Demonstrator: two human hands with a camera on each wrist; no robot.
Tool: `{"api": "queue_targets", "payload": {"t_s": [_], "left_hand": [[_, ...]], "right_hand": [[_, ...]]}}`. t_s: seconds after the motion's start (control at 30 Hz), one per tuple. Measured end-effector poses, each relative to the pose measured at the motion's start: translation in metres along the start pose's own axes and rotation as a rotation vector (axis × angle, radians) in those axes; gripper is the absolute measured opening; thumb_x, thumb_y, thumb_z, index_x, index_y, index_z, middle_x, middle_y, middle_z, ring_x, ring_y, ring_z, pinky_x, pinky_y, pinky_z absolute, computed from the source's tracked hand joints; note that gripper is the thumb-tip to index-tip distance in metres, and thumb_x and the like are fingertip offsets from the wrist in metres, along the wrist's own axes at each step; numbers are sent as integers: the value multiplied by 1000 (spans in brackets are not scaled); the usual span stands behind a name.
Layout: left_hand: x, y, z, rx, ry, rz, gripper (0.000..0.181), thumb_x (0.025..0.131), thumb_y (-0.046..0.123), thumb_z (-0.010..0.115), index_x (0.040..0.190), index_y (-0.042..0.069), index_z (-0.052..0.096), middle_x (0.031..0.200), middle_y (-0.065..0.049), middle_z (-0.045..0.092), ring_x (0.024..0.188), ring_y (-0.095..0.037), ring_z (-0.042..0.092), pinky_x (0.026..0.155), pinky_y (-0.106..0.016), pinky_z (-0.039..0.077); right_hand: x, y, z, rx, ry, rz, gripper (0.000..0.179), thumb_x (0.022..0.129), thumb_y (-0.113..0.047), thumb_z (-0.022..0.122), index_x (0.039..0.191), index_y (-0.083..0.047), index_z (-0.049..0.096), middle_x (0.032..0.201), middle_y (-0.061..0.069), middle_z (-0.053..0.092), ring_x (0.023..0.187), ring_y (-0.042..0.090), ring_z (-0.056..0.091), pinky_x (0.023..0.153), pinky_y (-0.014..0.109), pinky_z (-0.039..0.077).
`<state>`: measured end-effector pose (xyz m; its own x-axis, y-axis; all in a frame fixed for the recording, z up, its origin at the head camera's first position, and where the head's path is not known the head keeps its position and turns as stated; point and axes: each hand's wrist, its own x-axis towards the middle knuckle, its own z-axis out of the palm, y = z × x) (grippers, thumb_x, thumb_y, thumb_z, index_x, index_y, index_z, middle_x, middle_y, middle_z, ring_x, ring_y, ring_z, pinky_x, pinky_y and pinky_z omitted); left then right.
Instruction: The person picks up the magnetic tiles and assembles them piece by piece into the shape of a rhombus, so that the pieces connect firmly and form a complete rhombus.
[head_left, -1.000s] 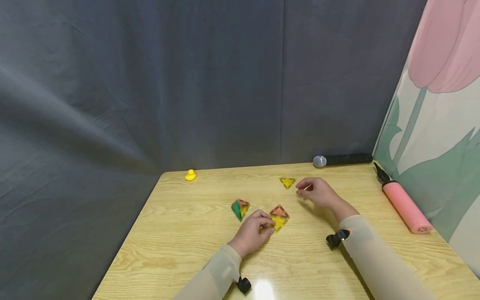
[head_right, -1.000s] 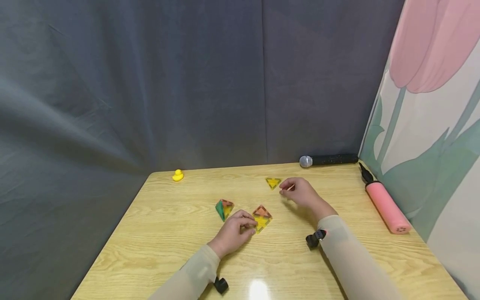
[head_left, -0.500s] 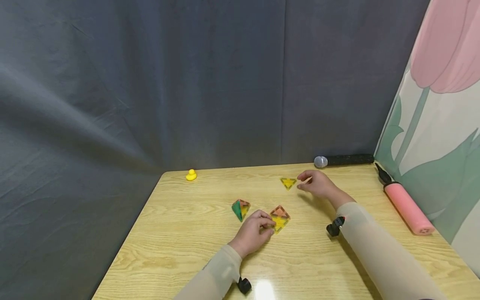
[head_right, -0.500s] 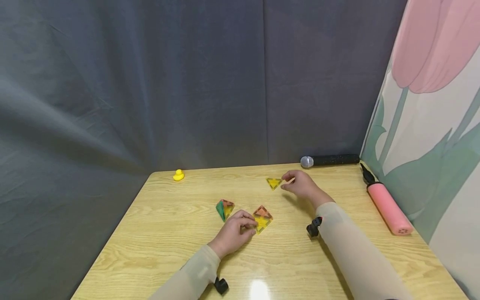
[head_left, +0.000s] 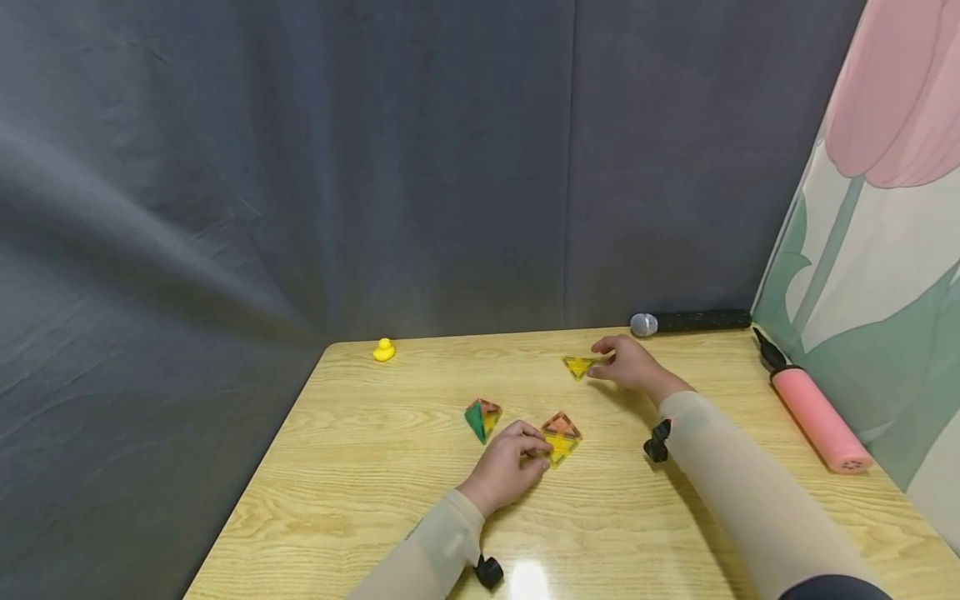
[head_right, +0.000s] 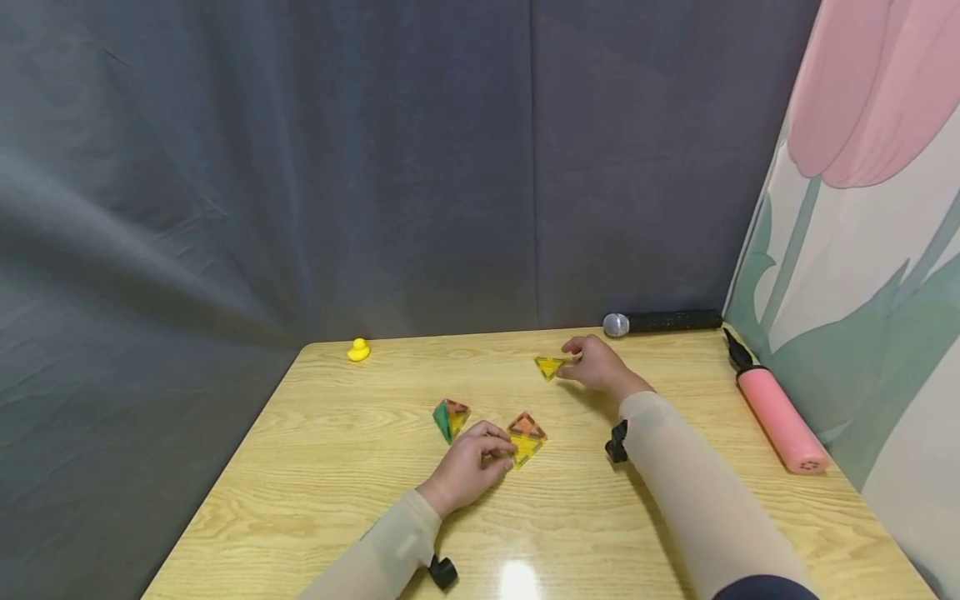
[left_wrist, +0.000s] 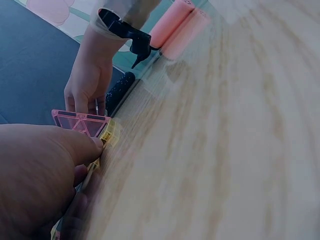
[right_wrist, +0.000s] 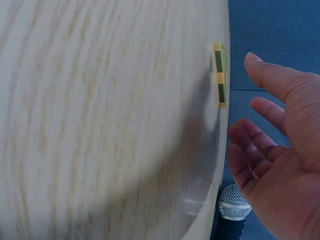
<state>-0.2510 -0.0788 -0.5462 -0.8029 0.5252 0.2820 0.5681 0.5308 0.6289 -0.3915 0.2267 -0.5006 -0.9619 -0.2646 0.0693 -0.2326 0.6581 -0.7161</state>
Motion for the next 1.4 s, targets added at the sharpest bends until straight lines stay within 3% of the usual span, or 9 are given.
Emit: {"api": "queue_targets", "payload": {"t_s": [0.43, 1.07, 1.4], "left_hand": [[0, -2, 2, 7, 11, 6, 20, 99, 17, 75, 118, 14, 79, 120, 9, 60, 100, 0, 58, 88, -18, 52], [0, -3, 1, 10, 5, 10, 19, 99, 17, 75, 118, 15, 79, 119, 9, 60, 99, 0, 59, 87, -17, 52], [0, -1, 0, -1, 4, 0, 19, 99, 17, 75, 118, 15, 79, 119, 9, 60, 99, -1, 60, 87, -17, 52]], "right_hand": [[8, 3, 6, -46, -53, 50, 67, 93, -24, 83, 143, 9, 54, 139, 32, 55, 127, 47, 54, 107, 58, 46], [16, -4, 13, -126, -36, 74, 65, 88, -30, 87, 134, 9, 62, 120, 23, 64, 105, 34, 58, 96, 52, 49], [17, -8, 19, -165, -23, 115, 70, 88, -38, 85, 135, 8, 61, 128, 24, 63, 113, 37, 60, 103, 57, 48]]}}
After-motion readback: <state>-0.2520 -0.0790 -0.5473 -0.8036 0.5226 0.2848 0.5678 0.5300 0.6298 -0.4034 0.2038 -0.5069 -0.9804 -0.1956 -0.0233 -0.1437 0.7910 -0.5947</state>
